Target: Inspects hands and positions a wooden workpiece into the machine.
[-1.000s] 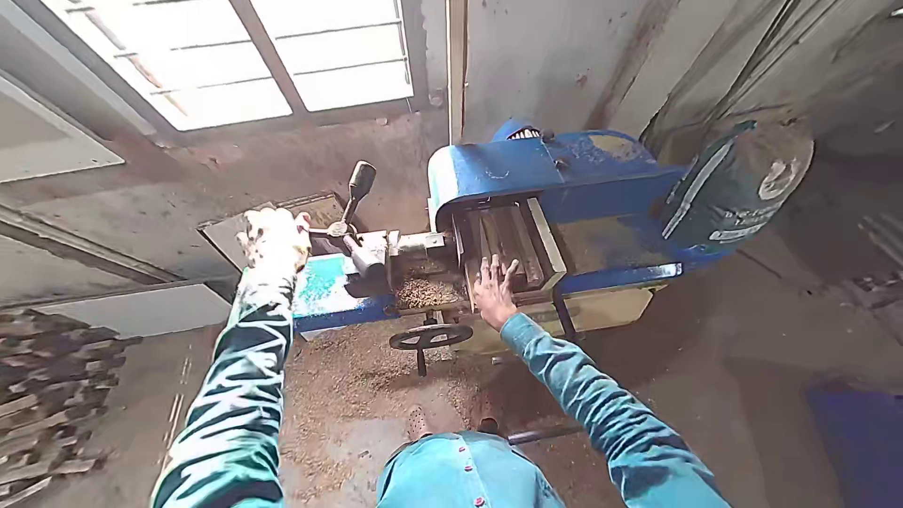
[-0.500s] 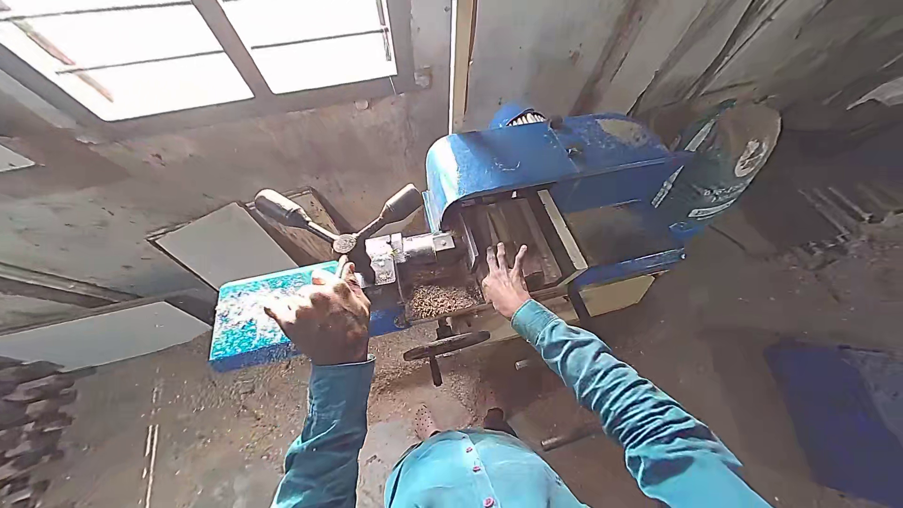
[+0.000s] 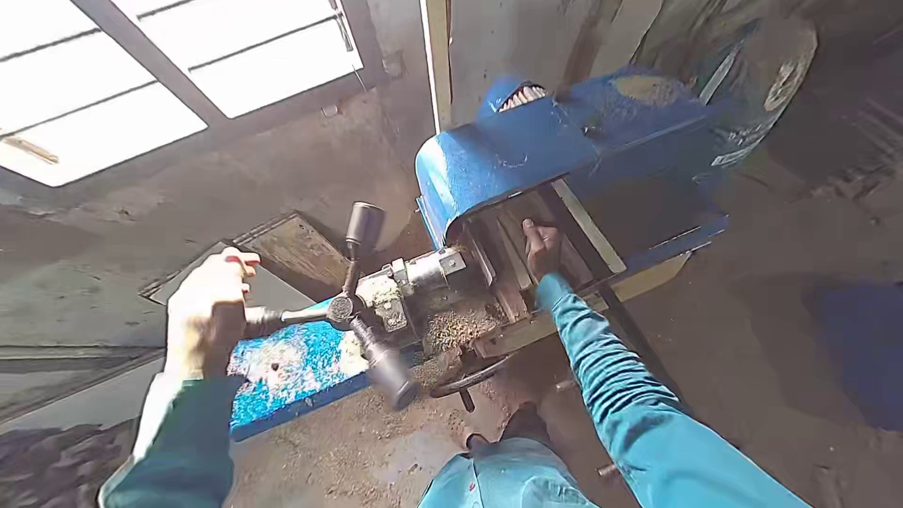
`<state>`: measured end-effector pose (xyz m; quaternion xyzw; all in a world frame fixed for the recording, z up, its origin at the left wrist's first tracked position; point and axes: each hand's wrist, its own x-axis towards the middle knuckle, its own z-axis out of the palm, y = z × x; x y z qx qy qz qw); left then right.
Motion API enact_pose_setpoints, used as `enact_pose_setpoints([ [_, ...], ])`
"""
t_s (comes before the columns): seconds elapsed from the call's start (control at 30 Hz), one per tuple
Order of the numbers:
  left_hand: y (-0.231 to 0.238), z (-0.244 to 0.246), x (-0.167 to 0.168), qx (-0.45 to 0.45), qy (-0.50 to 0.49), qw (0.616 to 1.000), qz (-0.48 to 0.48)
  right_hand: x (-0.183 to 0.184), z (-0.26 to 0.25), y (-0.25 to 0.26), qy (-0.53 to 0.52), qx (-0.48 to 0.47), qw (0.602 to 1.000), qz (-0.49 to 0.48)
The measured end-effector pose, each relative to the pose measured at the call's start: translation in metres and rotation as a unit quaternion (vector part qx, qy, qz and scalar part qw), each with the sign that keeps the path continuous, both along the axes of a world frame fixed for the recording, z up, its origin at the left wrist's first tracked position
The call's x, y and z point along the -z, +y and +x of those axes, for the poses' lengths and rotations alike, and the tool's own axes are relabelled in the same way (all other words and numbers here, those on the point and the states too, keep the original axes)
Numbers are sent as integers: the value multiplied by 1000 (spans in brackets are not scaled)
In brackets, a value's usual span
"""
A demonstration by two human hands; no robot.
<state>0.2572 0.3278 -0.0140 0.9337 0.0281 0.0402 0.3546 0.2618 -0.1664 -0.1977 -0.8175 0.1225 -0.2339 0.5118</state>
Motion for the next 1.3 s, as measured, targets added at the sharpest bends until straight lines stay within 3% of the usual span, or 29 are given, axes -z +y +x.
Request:
enact_pose_setpoints([
  [0.07, -24, 71, -7, 22, 43, 997, -64, 0, 5, -4, -21, -12, 1000, -18],
  [0.17, -118, 127, -17, 140, 92, 986, 3, 6, 8, -5, -53, -28, 998, 6],
  [0.23, -196, 97, -37, 293, 143, 945, 26, 4, 9, -5, -57, -29, 998, 0],
  [0.3, -240, 46, -35, 511, 185, 838, 42, 3, 7, -5, -51, -30, 998, -18],
  [0.33, -246, 11, -30, 577, 217, 786, 53, 3, 9, -4, -46, -25, 998, -31],
  [0.4, -221, -56, -12, 603, 327, 722, 94, 3, 5, -3, -13, -12, 999, -38],
  [0.43, -200, -81, -13, 586, 338, 720, 153, 0, 3, -4, 9, -9, 999, -33],
  [0.53, -154, -108, -31, 436, 334, 776, 311, -4, 2, 1, 42, -14, 999, 5],
  [0.63, -152, -113, -30, 404, 293, 809, 311, -8, -4, -3, 24, -36, 999, -30],
  [0.67, -149, -116, -30, 395, 232, 841, 288, -9, 0, -6, 6, -42, 998, -48],
  [0.73, -143, -135, -21, 304, -15, 917, 260, -6, 2, -10, -2, -59, 995, -79],
  [0.77, -143, -145, -16, 211, -128, 932, 266, -2, 2, -11, 8, -69, 993, -94],
  [0.83, -142, -157, -8, 22, -237, 935, 261, -1, -2, -8, 19, -79, 991, -106],
  [0.9, -141, -161, 0, -114, -266, 940, 178, -20, -5, 10, -27, -80, 993, -87],
  [0.93, -144, -161, 5, -162, -283, 941, 91, -37, -4, 23, -64, -96, 990, -80],
  [1.03, -156, -158, 5, -254, -371, 874, -185, -102, 15, 62, -122, -234, 957, -120],
  [1.1, -156, -153, 1, -275, -408, 839, -234, -149, 46, 95, -58, -341, 926, -153],
  [1.17, -156, -150, 5, -290, -415, 833, -225, -192, 74, 127, 147, -470, 855, -161],
  [1.23, -157, -148, 13, -304, -403, 839, -204, -219, 92, 155, 338, -587, 718, -157],
  [1.3, -156, -141, 22, -321, -404, 837, -181, -231, 83, 180, 433, -663, 590, -157],
])
